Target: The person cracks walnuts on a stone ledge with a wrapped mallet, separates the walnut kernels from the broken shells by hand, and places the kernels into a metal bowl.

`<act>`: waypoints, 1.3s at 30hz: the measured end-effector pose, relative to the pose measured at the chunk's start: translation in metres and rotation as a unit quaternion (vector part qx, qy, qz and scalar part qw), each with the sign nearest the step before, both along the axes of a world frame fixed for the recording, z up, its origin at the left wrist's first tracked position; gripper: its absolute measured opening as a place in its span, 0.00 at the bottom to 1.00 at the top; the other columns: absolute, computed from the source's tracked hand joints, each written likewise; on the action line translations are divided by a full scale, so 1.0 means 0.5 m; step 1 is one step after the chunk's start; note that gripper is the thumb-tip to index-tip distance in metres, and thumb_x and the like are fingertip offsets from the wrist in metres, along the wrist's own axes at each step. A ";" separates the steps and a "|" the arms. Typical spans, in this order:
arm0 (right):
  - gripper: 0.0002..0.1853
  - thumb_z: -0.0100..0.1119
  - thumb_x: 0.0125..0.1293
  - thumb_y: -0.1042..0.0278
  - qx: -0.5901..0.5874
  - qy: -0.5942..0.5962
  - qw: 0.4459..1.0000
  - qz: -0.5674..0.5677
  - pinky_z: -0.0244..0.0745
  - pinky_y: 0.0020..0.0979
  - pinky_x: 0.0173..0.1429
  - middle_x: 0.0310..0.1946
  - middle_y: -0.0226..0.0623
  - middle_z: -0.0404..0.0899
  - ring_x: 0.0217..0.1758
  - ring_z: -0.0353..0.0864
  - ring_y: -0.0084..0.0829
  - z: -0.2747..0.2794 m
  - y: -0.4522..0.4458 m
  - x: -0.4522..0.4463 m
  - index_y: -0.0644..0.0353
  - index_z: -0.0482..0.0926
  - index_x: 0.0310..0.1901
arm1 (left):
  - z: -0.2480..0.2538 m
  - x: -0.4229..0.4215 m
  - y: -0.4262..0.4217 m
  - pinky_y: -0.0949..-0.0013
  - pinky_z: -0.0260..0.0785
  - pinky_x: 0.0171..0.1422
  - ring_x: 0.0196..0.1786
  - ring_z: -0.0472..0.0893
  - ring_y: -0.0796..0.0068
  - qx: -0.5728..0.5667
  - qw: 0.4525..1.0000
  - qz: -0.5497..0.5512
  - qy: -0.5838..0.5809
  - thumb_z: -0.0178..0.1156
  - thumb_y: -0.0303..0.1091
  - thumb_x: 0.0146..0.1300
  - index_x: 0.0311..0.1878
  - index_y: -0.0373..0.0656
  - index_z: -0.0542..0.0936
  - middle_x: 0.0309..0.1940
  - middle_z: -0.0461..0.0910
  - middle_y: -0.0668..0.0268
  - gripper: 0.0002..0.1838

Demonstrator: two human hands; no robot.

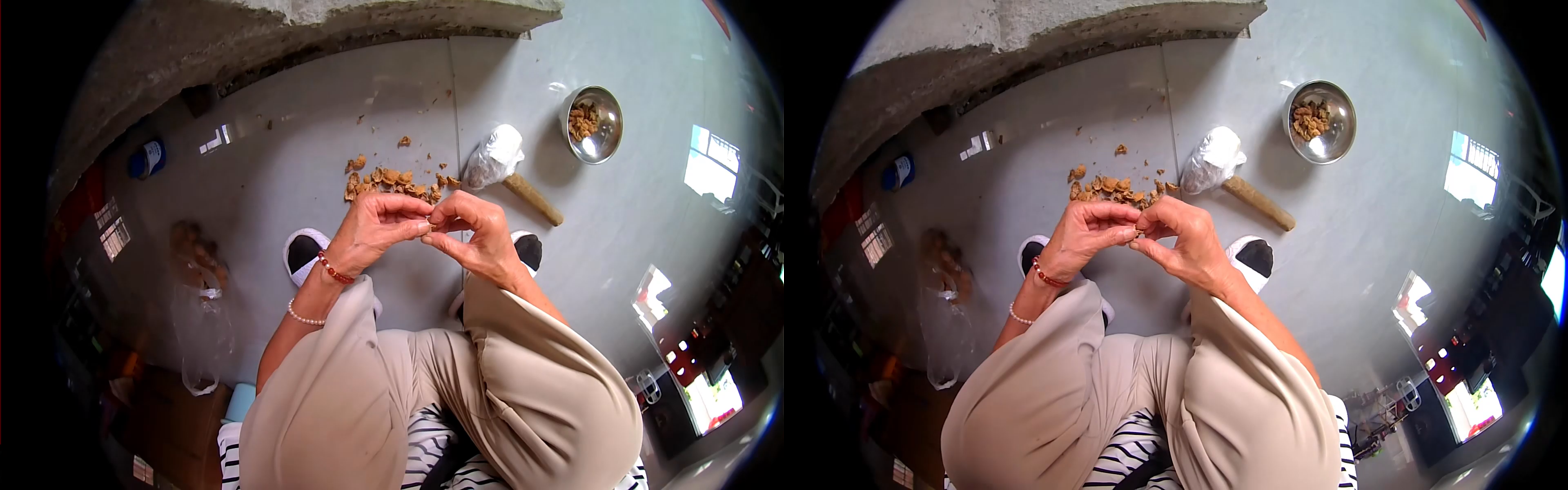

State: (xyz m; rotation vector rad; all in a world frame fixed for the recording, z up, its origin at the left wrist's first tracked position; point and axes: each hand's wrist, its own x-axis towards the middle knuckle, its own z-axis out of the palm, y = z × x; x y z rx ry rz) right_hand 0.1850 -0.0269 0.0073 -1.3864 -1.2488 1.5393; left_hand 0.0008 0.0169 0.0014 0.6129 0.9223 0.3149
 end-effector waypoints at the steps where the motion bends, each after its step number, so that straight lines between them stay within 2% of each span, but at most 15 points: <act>1: 0.09 0.66 0.52 0.79 -0.006 0.002 1.000 0.003 0.79 0.26 0.36 0.27 0.36 0.76 0.30 0.81 0.28 -0.001 -0.001 0.002 0.67 0.76 0.33 | -0.001 0.000 -0.001 0.77 0.72 0.44 0.38 0.78 0.81 -0.003 1.000 -0.005 0.000 0.62 0.27 0.59 0.43 0.33 0.81 0.37 0.81 0.66 0.10; 4: 0.09 0.67 0.52 0.77 -0.055 0.000 0.998 0.014 0.79 0.26 0.34 0.26 0.37 0.77 0.29 0.81 0.27 -0.007 -0.012 0.002 0.67 0.76 0.32 | -0.003 -0.002 -0.002 0.78 0.72 0.39 0.33 0.77 0.83 0.009 0.999 -0.040 0.025 0.62 0.28 0.59 0.41 0.33 0.81 0.33 0.81 0.67 0.09; 7: 0.09 0.67 0.53 0.76 -0.074 -0.032 0.996 0.036 0.78 0.26 0.34 0.25 0.37 0.77 0.28 0.81 0.26 -0.001 -0.011 0.004 0.68 0.76 0.32 | -0.004 -0.005 0.000 0.78 0.72 0.41 0.36 0.77 0.82 -0.012 0.997 -0.070 0.037 0.61 0.28 0.61 0.43 0.33 0.81 0.35 0.81 0.65 0.10; 13: 0.07 0.65 0.53 0.77 -0.016 -0.041 0.999 0.013 0.77 0.26 0.32 0.26 0.38 0.78 0.28 0.81 0.27 -0.006 -0.011 0.003 0.68 0.76 0.32 | -0.010 0.003 -0.010 0.78 0.72 0.42 0.36 0.77 0.81 -0.006 0.999 -0.023 0.027 0.59 0.31 0.63 0.44 0.33 0.81 0.36 0.81 0.66 0.11; 16: 0.06 0.66 0.52 0.79 0.031 -0.060 0.998 0.007 0.78 0.23 0.33 0.25 0.34 0.79 0.27 0.82 0.23 -0.011 -0.012 0.002 0.67 0.77 0.30 | -0.013 0.004 -0.013 0.77 0.72 0.42 0.37 0.77 0.81 -0.014 1.000 -0.013 0.023 0.59 0.31 0.63 0.45 0.33 0.80 0.36 0.81 0.66 0.12; 19: 0.07 0.65 0.51 0.79 0.030 -0.088 0.995 0.034 0.78 0.27 0.33 0.26 0.40 0.78 0.28 0.82 0.30 -0.006 -0.013 0.004 0.67 0.77 0.32 | -0.018 0.004 -0.016 0.78 0.72 0.42 0.36 0.77 0.81 0.016 0.999 -0.036 0.024 0.58 0.31 0.63 0.46 0.34 0.80 0.36 0.81 0.66 0.11; 25: 0.08 0.65 0.49 0.80 0.028 -0.079 0.996 0.004 0.77 0.27 0.31 0.25 0.39 0.77 0.26 0.81 0.30 -0.008 -0.017 -0.007 0.67 0.76 0.31 | -0.019 0.008 -0.024 0.78 0.71 0.41 0.36 0.76 0.82 0.013 0.997 -0.031 0.071 0.57 0.30 0.64 0.44 0.34 0.80 0.36 0.80 0.68 0.10; 28: 0.08 0.65 0.49 0.81 0.045 -0.080 0.996 0.012 0.76 0.28 0.30 0.24 0.39 0.77 0.25 0.80 0.31 -0.001 -0.018 -0.008 0.66 0.76 0.31 | -0.025 0.008 -0.018 0.78 0.71 0.43 0.37 0.77 0.83 -0.066 0.995 -0.002 0.069 0.56 0.31 0.65 0.45 0.35 0.79 0.37 0.80 0.68 0.10; 31: 0.08 0.66 0.47 0.80 0.118 -0.147 0.982 0.023 0.75 0.28 0.28 0.24 0.37 0.76 0.24 0.79 0.32 0.001 -0.020 -0.003 0.63 0.76 0.30 | -0.004 0.006 -0.006 0.78 0.72 0.45 0.37 0.77 0.84 -0.068 0.994 0.058 0.065 0.56 0.32 0.65 0.47 0.37 0.79 0.38 0.80 0.68 0.11; 34: 0.10 0.68 0.45 0.80 0.220 -0.223 0.950 0.006 0.73 0.29 0.26 0.25 0.34 0.77 0.24 0.78 0.32 0.006 -0.015 0.002 0.60 0.76 0.29 | -0.006 0.006 -0.009 0.78 0.72 0.49 0.42 0.78 0.82 -0.050 0.995 0.071 0.043 0.55 0.30 0.66 0.49 0.36 0.78 0.42 0.80 0.67 0.11; 39: 0.11 0.69 0.43 0.79 0.286 -0.243 0.927 -0.016 0.72 0.28 0.25 0.26 0.32 0.78 0.23 0.77 0.29 0.016 -0.013 0.002 0.59 0.76 0.28 | -0.002 0.004 -0.002 0.76 0.73 0.51 0.45 0.78 0.80 -0.065 0.995 0.078 0.009 0.54 0.30 0.66 0.51 0.35 0.77 0.44 0.79 0.64 0.13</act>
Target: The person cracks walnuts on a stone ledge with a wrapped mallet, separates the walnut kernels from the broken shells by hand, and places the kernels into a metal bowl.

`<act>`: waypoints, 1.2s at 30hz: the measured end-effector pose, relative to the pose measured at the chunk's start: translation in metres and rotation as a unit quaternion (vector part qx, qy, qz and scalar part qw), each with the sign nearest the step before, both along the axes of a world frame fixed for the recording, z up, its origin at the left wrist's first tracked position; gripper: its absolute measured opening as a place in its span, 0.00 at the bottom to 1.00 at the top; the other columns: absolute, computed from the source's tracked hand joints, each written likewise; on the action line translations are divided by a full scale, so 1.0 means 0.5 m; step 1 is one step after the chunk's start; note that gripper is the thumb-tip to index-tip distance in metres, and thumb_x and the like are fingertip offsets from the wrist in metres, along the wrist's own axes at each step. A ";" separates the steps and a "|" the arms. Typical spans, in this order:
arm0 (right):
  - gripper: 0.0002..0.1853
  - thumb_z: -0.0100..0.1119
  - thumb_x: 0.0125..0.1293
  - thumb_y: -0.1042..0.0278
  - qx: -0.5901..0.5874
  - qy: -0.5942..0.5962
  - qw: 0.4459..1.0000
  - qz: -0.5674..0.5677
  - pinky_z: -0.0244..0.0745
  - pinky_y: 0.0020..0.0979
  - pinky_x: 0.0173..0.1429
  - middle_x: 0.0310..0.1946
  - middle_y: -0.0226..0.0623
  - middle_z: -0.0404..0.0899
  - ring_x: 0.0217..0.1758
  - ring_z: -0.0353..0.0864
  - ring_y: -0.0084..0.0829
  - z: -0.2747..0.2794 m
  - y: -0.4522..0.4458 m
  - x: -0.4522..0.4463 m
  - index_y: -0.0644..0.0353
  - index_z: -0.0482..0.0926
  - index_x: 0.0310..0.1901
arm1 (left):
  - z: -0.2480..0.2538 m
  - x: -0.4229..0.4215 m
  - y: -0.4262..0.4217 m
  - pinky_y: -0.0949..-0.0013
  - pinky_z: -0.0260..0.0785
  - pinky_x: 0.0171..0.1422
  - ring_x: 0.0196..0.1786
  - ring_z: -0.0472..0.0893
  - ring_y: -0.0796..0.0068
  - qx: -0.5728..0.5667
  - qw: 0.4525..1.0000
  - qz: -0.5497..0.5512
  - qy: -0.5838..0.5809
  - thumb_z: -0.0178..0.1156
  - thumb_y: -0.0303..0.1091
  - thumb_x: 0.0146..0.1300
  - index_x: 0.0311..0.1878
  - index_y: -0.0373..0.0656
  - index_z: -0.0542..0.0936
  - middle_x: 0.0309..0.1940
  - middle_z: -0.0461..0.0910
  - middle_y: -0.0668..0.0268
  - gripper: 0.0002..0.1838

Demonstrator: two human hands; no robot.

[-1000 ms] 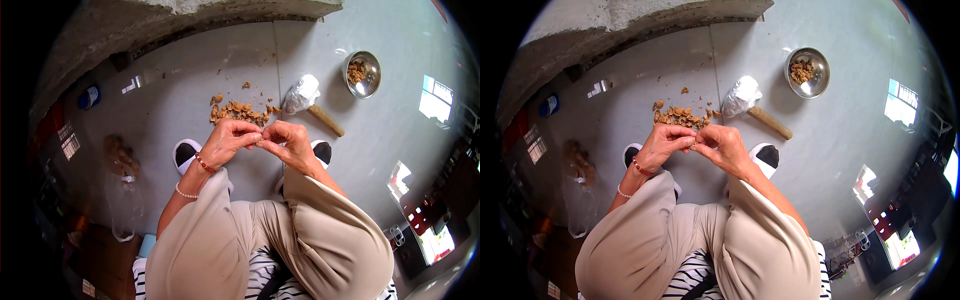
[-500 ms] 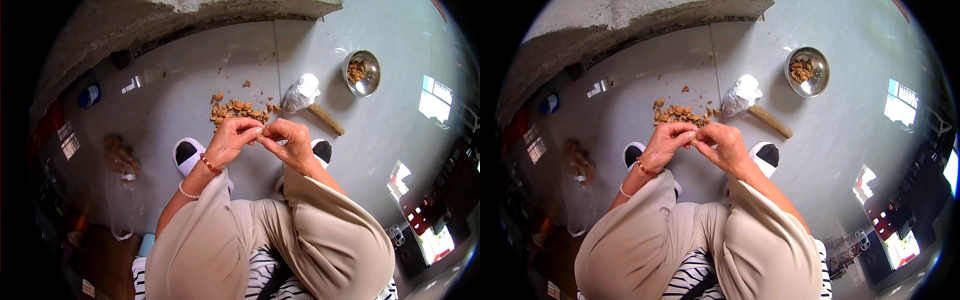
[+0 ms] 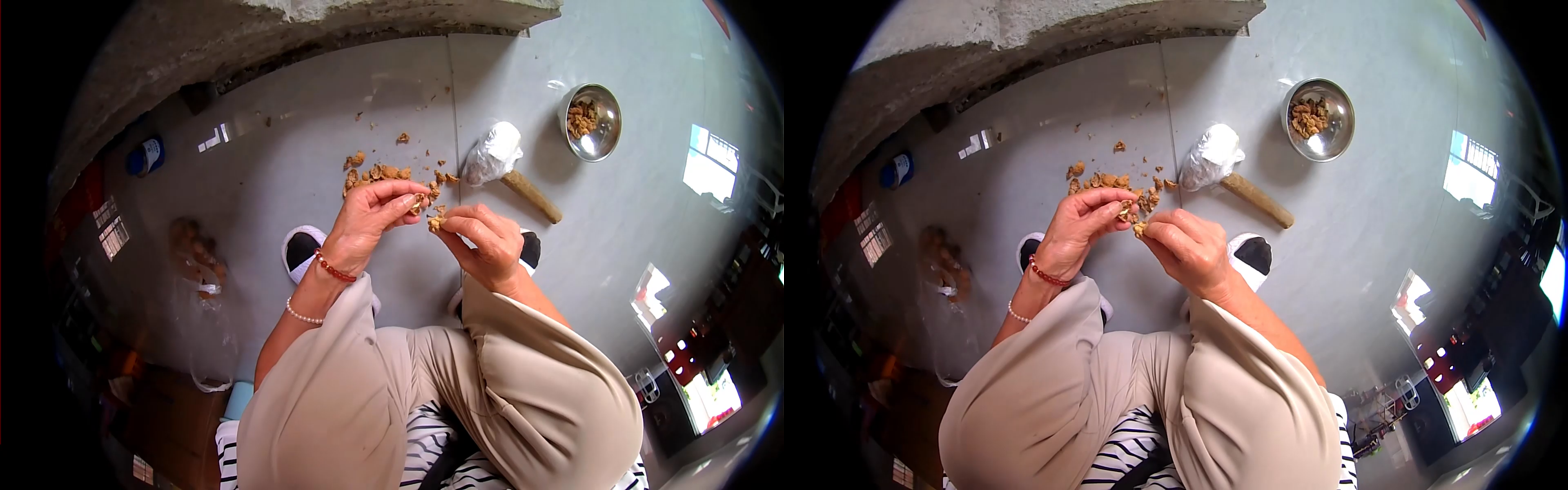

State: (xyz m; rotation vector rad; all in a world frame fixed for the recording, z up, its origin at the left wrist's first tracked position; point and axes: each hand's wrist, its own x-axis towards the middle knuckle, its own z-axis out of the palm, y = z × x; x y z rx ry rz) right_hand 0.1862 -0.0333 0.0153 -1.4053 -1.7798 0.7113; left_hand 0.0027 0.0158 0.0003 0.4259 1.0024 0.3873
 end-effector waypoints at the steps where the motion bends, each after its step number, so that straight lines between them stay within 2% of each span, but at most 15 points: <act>1: 0.11 0.69 0.43 0.79 0.010 -0.003 1.000 0.002 0.72 0.27 0.24 0.26 0.32 0.78 0.23 0.77 0.29 -0.002 -0.001 0.000 0.59 0.76 0.28 | 0.001 0.000 0.001 0.76 0.73 0.51 0.45 0.78 0.79 -0.007 1.000 0.003 -0.013 0.54 0.30 0.67 0.51 0.35 0.77 0.44 0.79 0.64 0.13; 11: 0.12 0.70 0.42 0.80 0.010 0.008 0.999 -0.031 0.71 0.27 0.24 0.26 0.32 0.78 0.24 0.77 0.30 -0.015 -0.002 -0.004 0.59 0.74 0.26 | 0.008 -0.001 0.001 0.76 0.73 0.51 0.42 0.79 0.80 -0.045 0.998 0.000 -0.049 0.50 0.34 0.69 0.52 0.34 0.76 0.40 0.80 0.64 0.15; 17: 0.13 0.69 0.40 0.81 -0.035 0.037 0.998 -0.044 0.72 0.28 0.27 0.26 0.33 0.77 0.25 0.78 0.32 -0.030 -0.007 -0.004 0.59 0.74 0.27 | 0.014 -0.003 0.003 0.76 0.73 0.52 0.42 0.79 0.80 -0.039 0.998 -0.018 -0.034 0.53 0.27 0.65 0.53 0.35 0.76 0.41 0.80 0.64 0.14; 20: 0.13 0.70 0.40 0.80 -0.047 0.046 0.997 -0.039 0.73 0.28 0.28 0.26 0.34 0.77 0.26 0.78 0.33 -0.037 -0.009 -0.002 0.59 0.75 0.28 | 0.010 0.005 -0.006 0.76 0.72 0.53 0.44 0.79 0.80 0.065 0.997 -0.038 -0.010 0.57 0.23 0.60 0.52 0.35 0.77 0.42 0.80 0.64 0.15; 25: 0.13 0.71 0.41 0.79 -0.079 0.093 0.992 -0.020 0.75 0.28 0.31 0.27 0.36 0.78 0.27 0.79 0.33 -0.029 -0.003 -0.008 0.61 0.76 0.29 | 0.003 0.002 -0.008 0.76 0.72 0.52 0.45 0.78 0.80 0.070 0.997 -0.019 -0.008 0.61 0.19 0.56 0.48 0.35 0.78 0.43 0.80 0.64 0.15; 28: 0.11 0.70 0.46 0.79 -0.144 0.158 0.977 -0.013 0.77 0.27 0.34 0.28 0.37 0.78 0.28 0.81 0.30 -0.021 -0.001 -0.002 0.64 0.77 0.30 | 0.004 0.004 -0.008 0.77 0.72 0.52 0.44 0.78 0.80 0.077 0.997 -0.018 -0.001 0.61 0.19 0.56 0.47 0.35 0.78 0.43 0.80 0.64 0.14; 31: 0.09 0.69 0.49 0.78 -0.231 0.238 0.942 -0.052 0.79 0.25 0.37 0.28 0.37 0.79 0.31 0.82 0.26 -0.029 -0.009 -0.005 0.66 0.77 0.30 | 0.006 0.007 -0.009 0.77 0.72 0.52 0.44 0.78 0.81 0.083 0.996 -0.020 0.004 0.62 0.19 0.55 0.45 0.34 0.78 0.42 0.80 0.64 0.13; 36: 0.09 0.68 0.51 0.77 -0.320 0.270 0.904 -0.088 0.79 0.24 0.39 0.28 0.36 0.80 0.33 0.82 0.23 -0.020 -0.007 -0.008 0.68 0.77 0.32 | 0.005 0.007 -0.013 0.78 0.72 0.50 0.43 0.77 0.81 0.097 0.995 -0.017 0.017 0.62 0.18 0.54 0.42 0.35 0.78 0.39 0.79 0.65 0.11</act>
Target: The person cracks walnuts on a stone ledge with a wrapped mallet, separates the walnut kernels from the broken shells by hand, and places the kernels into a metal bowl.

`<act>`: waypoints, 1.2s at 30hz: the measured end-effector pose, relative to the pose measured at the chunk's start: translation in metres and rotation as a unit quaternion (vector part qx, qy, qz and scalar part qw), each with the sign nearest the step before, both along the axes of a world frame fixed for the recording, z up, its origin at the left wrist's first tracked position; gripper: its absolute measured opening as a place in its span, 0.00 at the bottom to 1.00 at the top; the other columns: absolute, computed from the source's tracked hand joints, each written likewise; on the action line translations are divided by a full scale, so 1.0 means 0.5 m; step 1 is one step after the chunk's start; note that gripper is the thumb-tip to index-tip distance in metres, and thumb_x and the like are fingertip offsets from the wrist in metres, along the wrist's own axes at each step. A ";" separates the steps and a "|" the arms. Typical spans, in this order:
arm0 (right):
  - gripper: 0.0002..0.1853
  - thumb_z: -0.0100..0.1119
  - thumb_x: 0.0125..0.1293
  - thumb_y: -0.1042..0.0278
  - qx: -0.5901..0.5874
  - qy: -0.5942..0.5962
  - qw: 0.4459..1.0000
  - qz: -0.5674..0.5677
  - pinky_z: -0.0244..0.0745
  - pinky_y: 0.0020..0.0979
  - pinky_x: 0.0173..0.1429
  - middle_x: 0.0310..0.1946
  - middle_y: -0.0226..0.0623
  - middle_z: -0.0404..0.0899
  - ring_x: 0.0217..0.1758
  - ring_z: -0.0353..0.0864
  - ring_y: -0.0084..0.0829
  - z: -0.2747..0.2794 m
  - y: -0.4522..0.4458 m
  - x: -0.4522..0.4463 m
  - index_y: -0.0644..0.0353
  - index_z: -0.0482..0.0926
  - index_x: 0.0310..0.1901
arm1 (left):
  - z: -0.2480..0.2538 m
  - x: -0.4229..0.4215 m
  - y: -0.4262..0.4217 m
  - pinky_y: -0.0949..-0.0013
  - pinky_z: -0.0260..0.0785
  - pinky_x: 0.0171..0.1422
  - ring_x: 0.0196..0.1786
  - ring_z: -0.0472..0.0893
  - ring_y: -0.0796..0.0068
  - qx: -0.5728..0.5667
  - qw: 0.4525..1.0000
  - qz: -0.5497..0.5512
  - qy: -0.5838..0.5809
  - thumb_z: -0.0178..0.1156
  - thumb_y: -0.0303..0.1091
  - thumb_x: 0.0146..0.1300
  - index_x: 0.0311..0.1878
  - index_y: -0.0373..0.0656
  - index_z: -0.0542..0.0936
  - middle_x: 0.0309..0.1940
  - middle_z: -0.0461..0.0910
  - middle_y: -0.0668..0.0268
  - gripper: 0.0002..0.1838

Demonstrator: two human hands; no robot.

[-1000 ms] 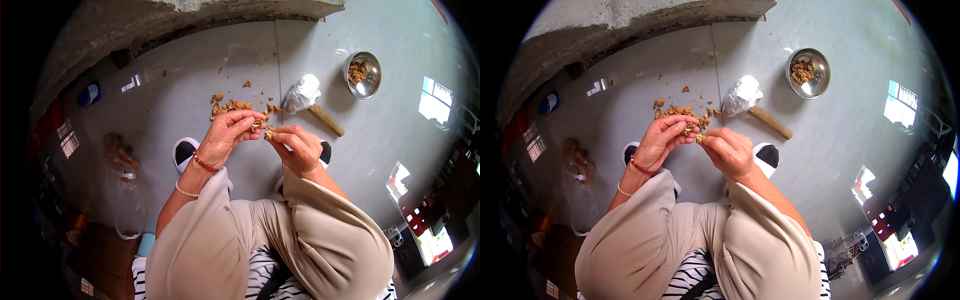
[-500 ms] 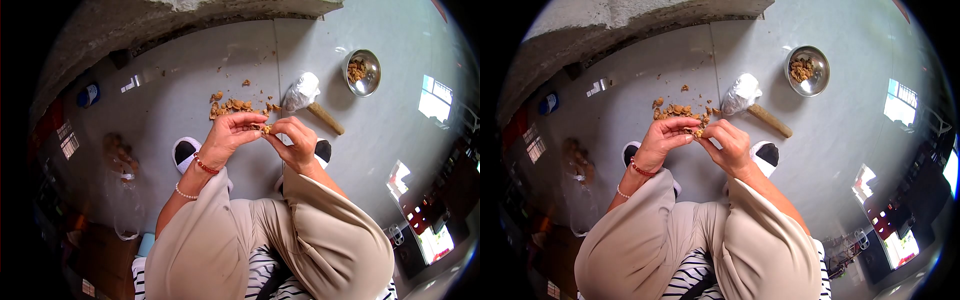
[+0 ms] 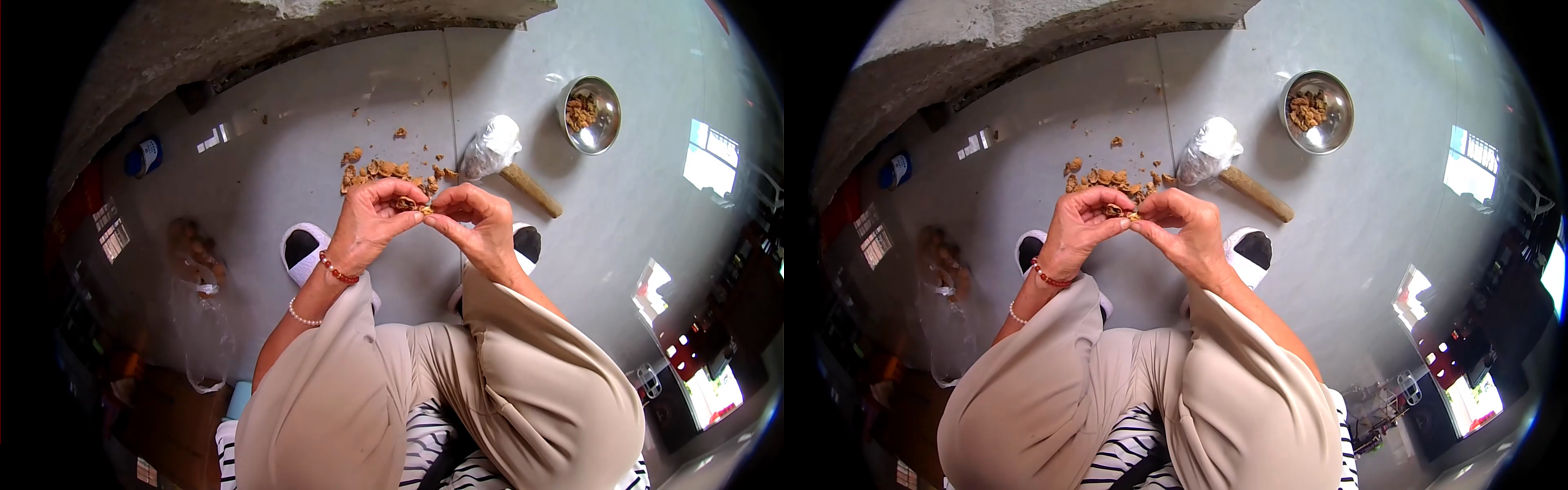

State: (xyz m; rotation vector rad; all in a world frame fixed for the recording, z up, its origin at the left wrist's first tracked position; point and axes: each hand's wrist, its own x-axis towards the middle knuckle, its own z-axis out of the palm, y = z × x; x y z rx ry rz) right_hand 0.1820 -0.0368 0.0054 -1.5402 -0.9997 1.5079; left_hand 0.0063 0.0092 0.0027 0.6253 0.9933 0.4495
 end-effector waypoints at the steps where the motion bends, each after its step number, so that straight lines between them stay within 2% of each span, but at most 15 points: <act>1: 0.09 0.68 0.52 0.77 -0.014 0.007 1.000 -0.002 0.79 0.24 0.39 0.28 0.35 0.81 0.33 0.81 0.23 0.001 0.001 0.000 0.68 0.78 0.32 | -0.002 0.000 -0.001 0.78 0.72 0.50 0.42 0.77 0.81 0.004 1.000 0.001 -0.001 0.62 0.18 0.54 0.42 0.35 0.78 0.39 0.79 0.66 0.11; 7: 0.07 0.65 0.54 0.79 -0.118 0.039 0.992 -0.009 0.77 0.22 0.40 0.29 0.33 0.81 0.33 0.79 0.19 0.010 0.006 0.000 0.68 0.79 0.35 | -0.005 0.002 -0.003 0.78 0.72 0.48 0.41 0.77 0.82 0.019 0.999 -0.013 0.029 0.61 0.18 0.55 0.40 0.35 0.79 0.38 0.79 0.66 0.09; 10: 0.07 0.64 0.54 0.79 -0.121 0.052 0.991 -0.027 0.78 0.23 0.39 0.30 0.35 0.81 0.33 0.81 0.21 0.004 0.002 -0.003 0.69 0.79 0.35 | -0.005 0.003 -0.002 0.78 0.73 0.45 0.38 0.78 0.82 0.022 0.998 -0.019 0.051 0.61 0.19 0.55 0.39 0.34 0.79 0.36 0.79 0.65 0.07; 13: 0.07 0.65 0.52 0.79 -0.018 -0.024 1.000 -0.002 0.79 0.24 0.38 0.29 0.37 0.81 0.33 0.83 0.25 -0.006 -0.002 -0.007 0.69 0.79 0.34 | -0.002 0.004 0.001 0.78 0.73 0.42 0.36 0.78 0.81 -0.005 0.998 -0.011 0.056 0.60 0.20 0.56 0.38 0.34 0.79 0.35 0.80 0.65 0.06; 16: 0.08 0.67 0.51 0.78 0.034 -0.051 0.998 0.017 0.80 0.25 0.37 0.28 0.38 0.80 0.33 0.84 0.29 -0.003 0.003 -0.009 0.69 0.79 0.33 | -0.002 0.007 0.000 0.78 0.74 0.41 0.34 0.79 0.81 -0.022 0.999 0.006 0.048 0.60 0.21 0.57 0.38 0.34 0.79 0.35 0.80 0.64 0.05; 25: 0.07 0.65 0.51 0.78 -0.034 -0.049 0.998 0.007 0.79 0.25 0.36 0.28 0.37 0.79 0.31 0.84 0.29 -0.005 0.000 -0.013 0.66 0.80 0.33 | -0.013 0.008 -0.007 0.78 0.74 0.40 0.34 0.79 0.81 -0.019 0.998 0.013 0.050 0.60 0.21 0.57 0.36 0.34 0.79 0.33 0.79 0.65 0.04; 28: 0.08 0.63 0.51 0.80 0.072 -0.122 0.989 0.039 0.78 0.25 0.34 0.27 0.39 0.78 0.31 0.84 0.30 0.000 0.002 -0.020 0.66 0.79 0.35 | -0.013 0.009 -0.005 0.78 0.74 0.40 0.34 0.79 0.81 -0.025 0.998 0.016 0.057 0.61 0.21 0.56 0.36 0.35 0.78 0.33 0.79 0.66 0.04; 31: 0.10 0.63 0.51 0.80 0.114 -0.168 0.976 0.078 0.78 0.26 0.34 0.27 0.40 0.78 0.31 0.83 0.31 0.000 0.002 -0.015 0.65 0.79 0.37 | -0.006 0.009 0.000 0.79 0.74 0.39 0.33 0.79 0.81 -0.066 0.996 0.035 0.046 0.61 0.22 0.57 0.36 0.36 0.78 0.32 0.79 0.66 0.04; 36: 0.11 0.65 0.50 0.80 0.128 -0.105 0.984 0.070 0.79 0.26 0.35 0.29 0.39 0.78 0.32 0.84 0.32 0.001 0.004 -0.017 0.65 0.79 0.37 | -0.007 -0.002 0.002 0.78 0.73 0.38 0.32 0.78 0.81 -0.131 0.990 0.049 0.017 0.61 0.25 0.58 0.38 0.37 0.78 0.31 0.79 0.66 0.05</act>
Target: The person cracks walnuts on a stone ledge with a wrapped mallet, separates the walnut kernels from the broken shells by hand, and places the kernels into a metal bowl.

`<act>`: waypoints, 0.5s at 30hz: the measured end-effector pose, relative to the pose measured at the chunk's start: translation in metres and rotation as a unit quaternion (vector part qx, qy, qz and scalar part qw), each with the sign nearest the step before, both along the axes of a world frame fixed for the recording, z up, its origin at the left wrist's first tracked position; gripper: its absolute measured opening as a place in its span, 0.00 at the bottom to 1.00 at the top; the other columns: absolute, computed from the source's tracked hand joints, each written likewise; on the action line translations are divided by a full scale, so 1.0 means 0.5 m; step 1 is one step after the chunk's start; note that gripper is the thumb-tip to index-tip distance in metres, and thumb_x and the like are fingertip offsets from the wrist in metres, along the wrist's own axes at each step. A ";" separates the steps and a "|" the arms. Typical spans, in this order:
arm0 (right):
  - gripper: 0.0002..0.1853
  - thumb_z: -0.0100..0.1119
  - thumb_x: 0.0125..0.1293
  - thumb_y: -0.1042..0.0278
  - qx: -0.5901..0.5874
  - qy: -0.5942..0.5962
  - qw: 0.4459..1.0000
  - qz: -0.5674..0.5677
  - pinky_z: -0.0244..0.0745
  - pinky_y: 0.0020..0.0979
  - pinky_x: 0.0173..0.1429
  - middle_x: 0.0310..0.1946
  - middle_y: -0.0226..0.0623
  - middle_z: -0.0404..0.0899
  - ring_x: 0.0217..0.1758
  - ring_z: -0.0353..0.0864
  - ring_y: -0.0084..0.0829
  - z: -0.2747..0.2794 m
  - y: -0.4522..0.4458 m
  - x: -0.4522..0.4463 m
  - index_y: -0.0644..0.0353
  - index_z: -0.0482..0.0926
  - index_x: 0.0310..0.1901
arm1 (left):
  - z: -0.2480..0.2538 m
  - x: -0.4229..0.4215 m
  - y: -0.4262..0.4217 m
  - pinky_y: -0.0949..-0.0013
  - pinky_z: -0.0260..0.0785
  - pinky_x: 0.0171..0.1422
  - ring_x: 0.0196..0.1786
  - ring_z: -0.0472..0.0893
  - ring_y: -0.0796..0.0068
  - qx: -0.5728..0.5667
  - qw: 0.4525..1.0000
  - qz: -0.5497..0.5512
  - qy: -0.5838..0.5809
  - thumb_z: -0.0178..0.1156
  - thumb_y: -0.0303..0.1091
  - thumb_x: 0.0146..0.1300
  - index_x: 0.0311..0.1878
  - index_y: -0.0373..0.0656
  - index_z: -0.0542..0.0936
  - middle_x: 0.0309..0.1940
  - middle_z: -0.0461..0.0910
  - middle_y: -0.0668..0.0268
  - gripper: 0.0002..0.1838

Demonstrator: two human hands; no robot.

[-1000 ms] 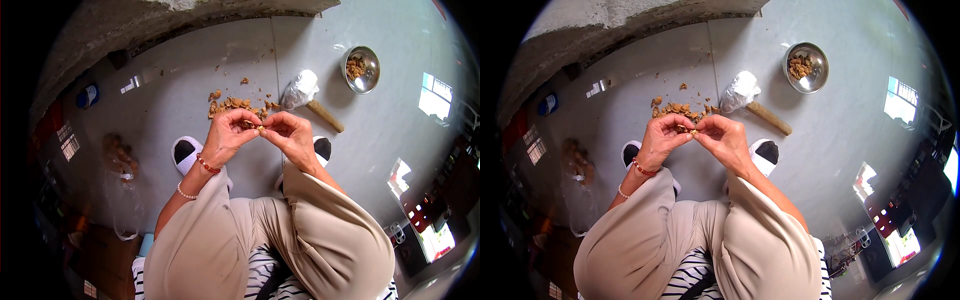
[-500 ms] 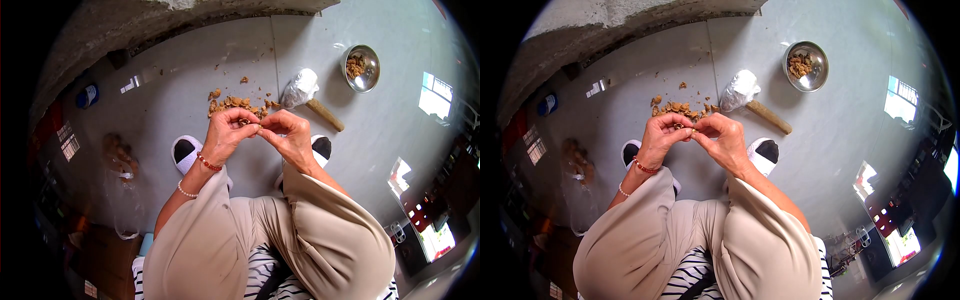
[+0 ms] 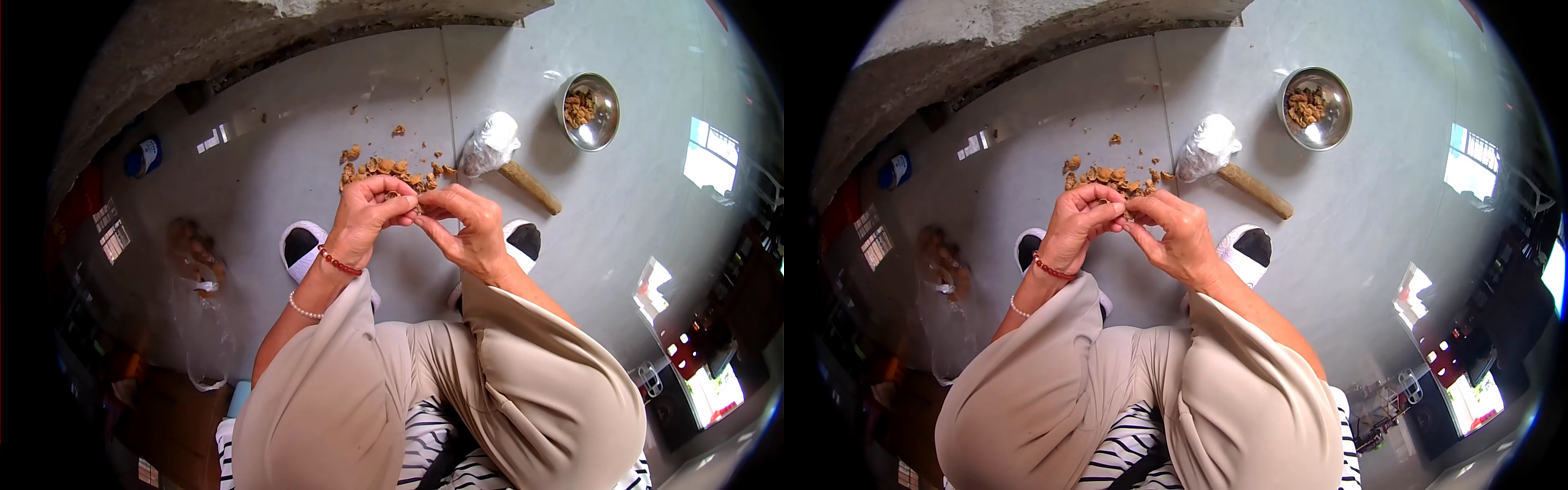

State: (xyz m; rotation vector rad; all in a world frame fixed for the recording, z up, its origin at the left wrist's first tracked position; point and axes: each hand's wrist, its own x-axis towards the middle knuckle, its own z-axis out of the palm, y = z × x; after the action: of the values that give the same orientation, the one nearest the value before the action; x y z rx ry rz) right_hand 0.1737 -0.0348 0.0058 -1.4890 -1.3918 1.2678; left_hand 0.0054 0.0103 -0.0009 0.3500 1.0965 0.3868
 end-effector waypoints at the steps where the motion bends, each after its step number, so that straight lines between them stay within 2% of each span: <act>1: 0.11 0.65 0.50 0.80 -0.005 0.012 1.000 -0.002 0.79 0.26 0.35 0.30 0.39 0.78 0.33 0.84 0.32 0.000 -0.001 0.000 0.66 0.79 0.37 | -0.001 -0.001 -0.002 0.78 0.73 0.39 0.32 0.78 0.81 -0.003 1.000 0.000 -0.003 0.61 0.25 0.58 0.38 0.37 0.78 0.31 0.79 0.67 0.05; 4: 0.09 0.65 0.50 0.80 -0.082 0.065 0.994 -0.029 0.79 0.25 0.36 0.31 0.37 0.78 0.32 0.83 0.30 0.006 0.002 0.002 0.66 0.79 0.35 | -0.002 -0.002 -0.004 0.78 0.73 0.40 0.32 0.78 0.81 -0.002 1.000 -0.003 -0.013 0.61 0.26 0.58 0.38 0.38 0.77 0.32 0.79 0.67 0.05; 7: 0.08 0.65 0.50 0.80 -0.112 0.107 0.986 -0.064 0.78 0.25 0.34 0.31 0.35 0.77 0.31 0.81 0.27 -0.002 0.001 0.006 0.65 0.80 0.34 | 0.002 0.000 -0.001 0.78 0.73 0.40 0.33 0.78 0.81 -0.009 1.000 -0.002 -0.021 0.61 0.27 0.58 0.38 0.38 0.77 0.32 0.78 0.68 0.05; 13: 0.11 0.64 0.47 0.82 -0.017 -0.016 1.000 0.002 0.75 0.25 0.31 0.29 0.35 0.74 0.29 0.79 0.27 0.009 0.005 0.006 0.62 0.78 0.35 | 0.003 0.001 -0.001 0.79 0.73 0.40 0.32 0.78 0.81 -0.014 1.000 0.003 -0.017 0.60 0.26 0.59 0.38 0.38 0.77 0.32 0.78 0.68 0.05; 15: 0.11 0.64 0.47 0.82 0.052 -0.076 0.995 0.039 0.75 0.25 0.30 0.28 0.35 0.74 0.28 0.79 0.28 0.000 0.003 0.012 0.62 0.78 0.35 | 0.002 0.000 -0.001 0.78 0.73 0.40 0.32 0.78 0.81 -0.014 1.000 0.005 -0.009 0.60 0.25 0.59 0.37 0.38 0.77 0.32 0.78 0.68 0.04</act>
State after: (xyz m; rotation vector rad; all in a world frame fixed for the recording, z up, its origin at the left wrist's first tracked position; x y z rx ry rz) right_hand 0.1796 -0.0335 0.0058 -1.4969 -1.6040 1.1296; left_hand 0.0056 0.0100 0.0002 0.3166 1.0855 0.3817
